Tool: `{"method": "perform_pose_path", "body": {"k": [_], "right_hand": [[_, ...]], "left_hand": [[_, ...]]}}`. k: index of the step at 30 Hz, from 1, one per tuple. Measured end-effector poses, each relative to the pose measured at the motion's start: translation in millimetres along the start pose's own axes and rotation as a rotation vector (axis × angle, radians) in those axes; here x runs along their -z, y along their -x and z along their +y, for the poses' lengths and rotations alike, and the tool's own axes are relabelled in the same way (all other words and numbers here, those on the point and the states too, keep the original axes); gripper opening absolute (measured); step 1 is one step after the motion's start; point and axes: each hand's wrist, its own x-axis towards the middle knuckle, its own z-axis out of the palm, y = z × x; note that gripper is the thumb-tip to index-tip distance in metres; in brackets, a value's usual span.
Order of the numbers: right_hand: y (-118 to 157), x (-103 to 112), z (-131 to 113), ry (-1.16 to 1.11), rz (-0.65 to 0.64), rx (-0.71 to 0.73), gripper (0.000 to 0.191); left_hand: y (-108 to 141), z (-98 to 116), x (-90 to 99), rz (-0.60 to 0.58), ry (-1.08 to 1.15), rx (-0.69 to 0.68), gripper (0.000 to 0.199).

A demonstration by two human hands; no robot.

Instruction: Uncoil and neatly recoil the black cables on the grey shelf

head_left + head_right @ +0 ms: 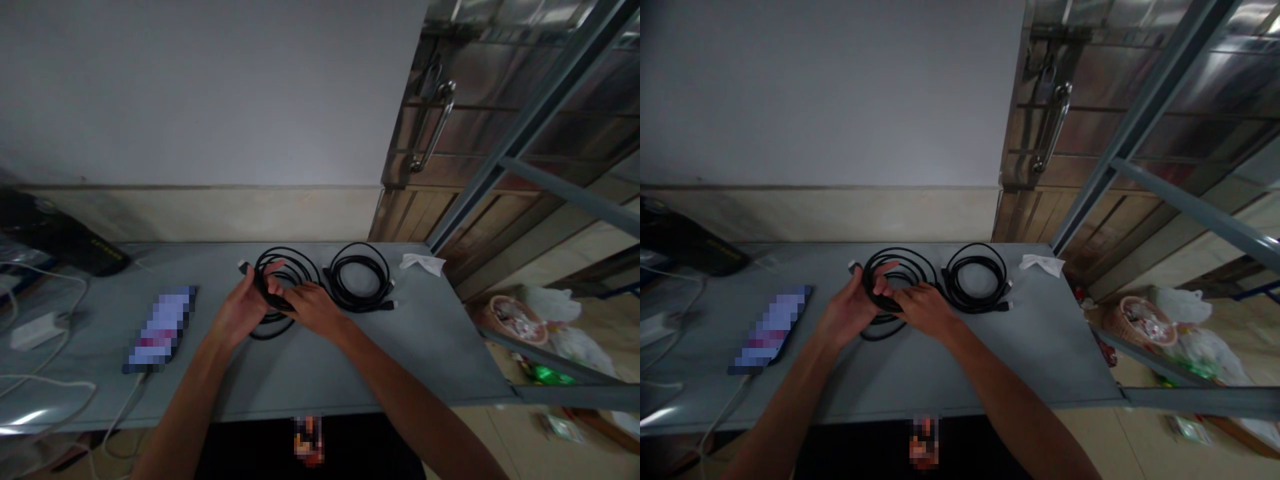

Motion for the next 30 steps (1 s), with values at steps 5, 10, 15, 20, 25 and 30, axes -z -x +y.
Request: {"method": "perform_pose_path", "body": {"k": [5,10,15,20,25,30], "right_hand": [[1,3,-5,-0.032,0.049,-0.005,0.051],[-1,3,-11,-0.036,0.094,0.070,0.042],[-2,4,-11,0.009,0.100,0.093,0.036],[1,7,-5,0.024,0.118,0.107,0.032],[4,8,1,-0.002,0.117,0.077,0.041],[5,7,2,-0.058,0.174,0.023,0.036]], "left_hand": [[-1,4,0.9,0.045,0.160,0.064,0.048],[-1,10,-0.3,0.024,0.284,0.049,0.053],[0,10,1.2,-0.012,0.312,0.017,0.055],[-2,10,7.4,-0.007,0.361,-0.029,0.053],[-3,11,5.0,0.049,0.343,-0.047,0.051],[-1,13,5.4,0.146,0.204,-0.125,0.026]]}}
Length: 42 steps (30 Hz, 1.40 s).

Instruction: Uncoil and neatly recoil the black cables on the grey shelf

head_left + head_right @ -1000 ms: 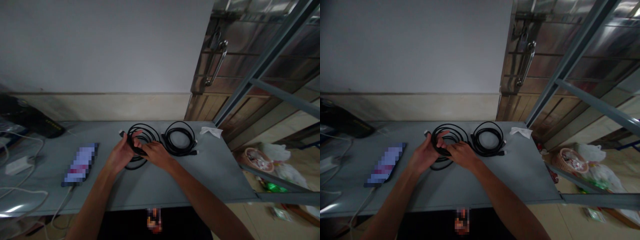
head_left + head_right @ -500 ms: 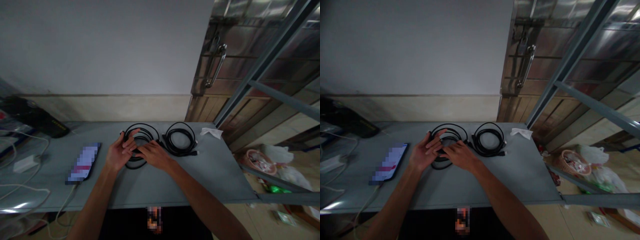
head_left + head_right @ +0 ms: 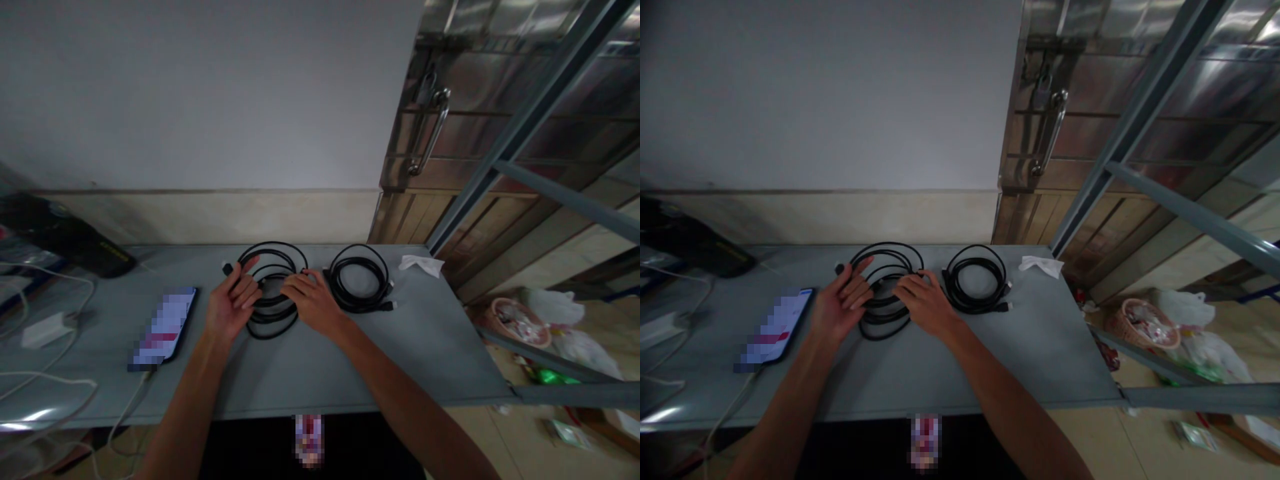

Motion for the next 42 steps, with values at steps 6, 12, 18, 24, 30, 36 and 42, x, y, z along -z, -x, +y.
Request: {"method": "perform_pose_path", "body": {"k": [6,12,18,24,30,36,42], "right_hand": [[2,-4,3,-0.031,0.063,-0.070,0.036],[4,-7,9,-0.136,-0.009,-0.176,0.048],[8,-12,9,-0.159,-0.061,-0.240,0.048],[6,-9,9,-0.256,-0.041,-0.262,0.049],[7,-6,9,-0.293,-0.015,-0.252,0.051],[6,-5,9,-0.296,0.039,-0.284,0.050],[3,-9,9,-0.265,0.118,-0.337,0.032]], "left_hand": [[-5,-10,5.7,0.160,-0.502,-0.261,0.020],[-16,-11,30.4,0.409,-0.937,-0.519,0.033],[-30,-1,58.8,0.476,-1.201,-0.369,0.035],[-30,3,63.9,0.448,-1.233,-0.446,0.059],[-26,3,57.9,0.429,-1.361,-0.432,0.046],[-24,0,55.8,0.476,-1.484,-0.438,0.045],[-24,-1,54.2,0.431,-1.637,-0.305,0.043]]}}
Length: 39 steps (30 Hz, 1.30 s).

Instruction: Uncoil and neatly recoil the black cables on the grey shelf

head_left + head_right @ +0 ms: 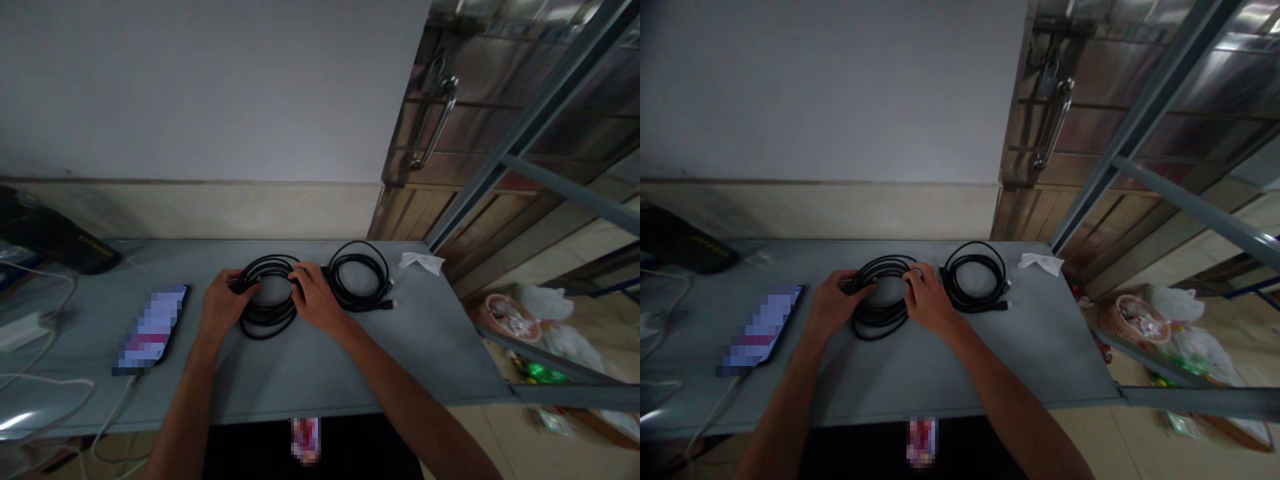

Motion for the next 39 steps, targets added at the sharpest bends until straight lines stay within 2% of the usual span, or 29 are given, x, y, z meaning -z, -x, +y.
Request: {"method": "perform_pose_path", "body": {"k": [4,9,12,14,15,18,21,25,29,33,39], "right_hand": [[0,-3,1,0.020,0.007,-0.015,0.030],[1,-1,-2,0.030,-0.007,-0.016,0.030],[2,3,-6,0.040,-0.042,0.038,0.046],[3,6,-8,0.052,-0.093,0.113,0.062],[3,8,-8,0.064,-0.126,0.152,0.064],[3,8,-7,0.124,-0.204,0.208,0.051],[2,6,-3,0.163,-0.228,0.198,0.043],[1,5,-2,0.174,-0.233,0.203,0.044],[2,13,-8,0.171,-0.218,0.236,0.043],[2,21,-14,0.133,-0.147,0.280,0.044],[2,36,-18,0.110,0.085,0.268,0.024]], "left_hand": [[-1,-4,-3.7,-0.002,0.010,-0.070,0.034],[-3,-13,-10.6,0.063,0.011,-0.147,0.039],[-3,-19,-12.8,0.090,-0.009,-0.172,0.039],[-4,-20,-13.1,0.101,-0.029,-0.194,0.038],[-5,-20,-13.0,0.111,-0.046,-0.217,0.037],[-4,-15,-11.5,0.189,-0.096,-0.327,0.036],[10,-2,-10.3,0.241,-0.096,-0.454,0.033],[47,10,-13.8,0.084,-0.059,-0.630,0.023],[76,7,-17.9,-0.064,-0.003,-0.645,0.020],[80,4,-16.8,-0.114,0.049,-0.614,0.023],[80,1,-19.6,-0.119,-0.057,-0.632,0.027]]}}
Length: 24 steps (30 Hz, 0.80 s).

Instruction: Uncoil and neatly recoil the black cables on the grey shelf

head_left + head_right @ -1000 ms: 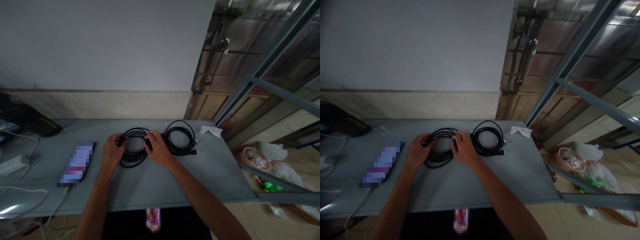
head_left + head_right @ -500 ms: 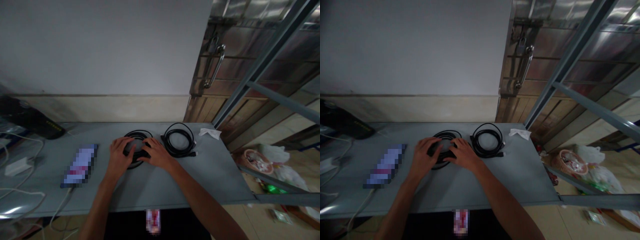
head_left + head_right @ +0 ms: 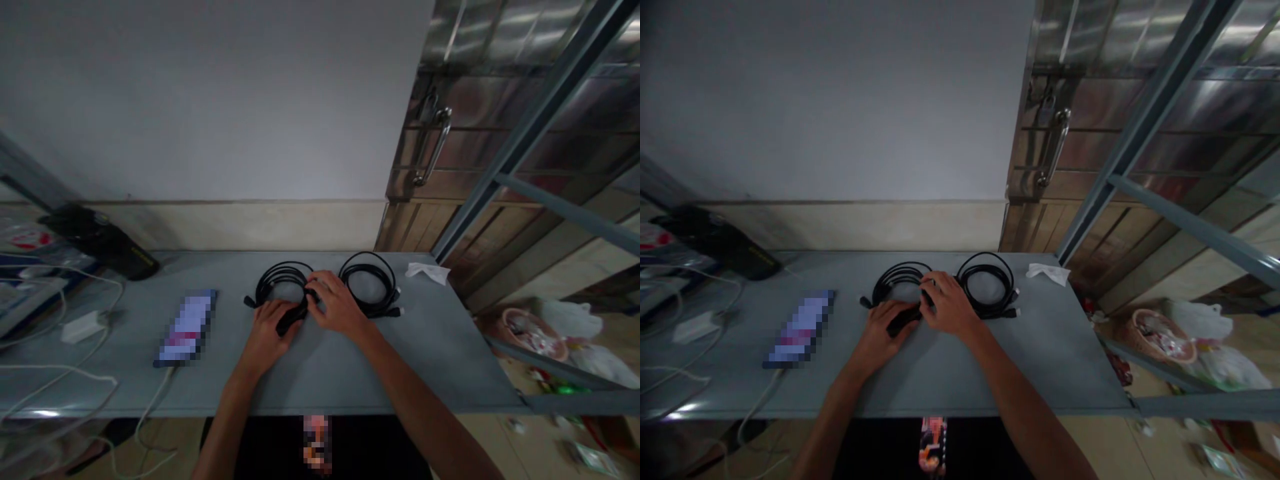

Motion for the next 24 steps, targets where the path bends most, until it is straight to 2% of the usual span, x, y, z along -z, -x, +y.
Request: {"method": "perform_pose_path", "body": {"k": [5,8,10,12,15,19,24], "right_hand": [[8,43,10,0.089,0.102,-0.092,0.025],[28,69,25,0.226,0.041,-0.201,0.043],[48,78,36,0.304,-0.029,-0.266,0.060],[66,78,43,0.345,-0.084,-0.316,0.069],[82,70,47,0.318,-0.141,-0.329,0.054],[81,63,47,0.268,-0.171,-0.296,0.028],[82,66,47,0.273,-0.172,-0.294,0.033]], "left_hand": [[1,-1,-3.6,0.034,-0.064,-0.008,0.027],[0,-3,-5.2,0.084,-0.131,0.004,0.028],[0,-4,-6.2,0.116,-0.160,0.005,0.029],[0,-5,-6.5,0.148,-0.170,-0.001,0.030],[0,-2,-4.9,0.200,-0.165,-0.009,0.032],[-1,6,0.9,0.267,-0.130,0.000,0.028],[-3,11,6.5,0.322,-0.094,-0.016,0.022]]}}
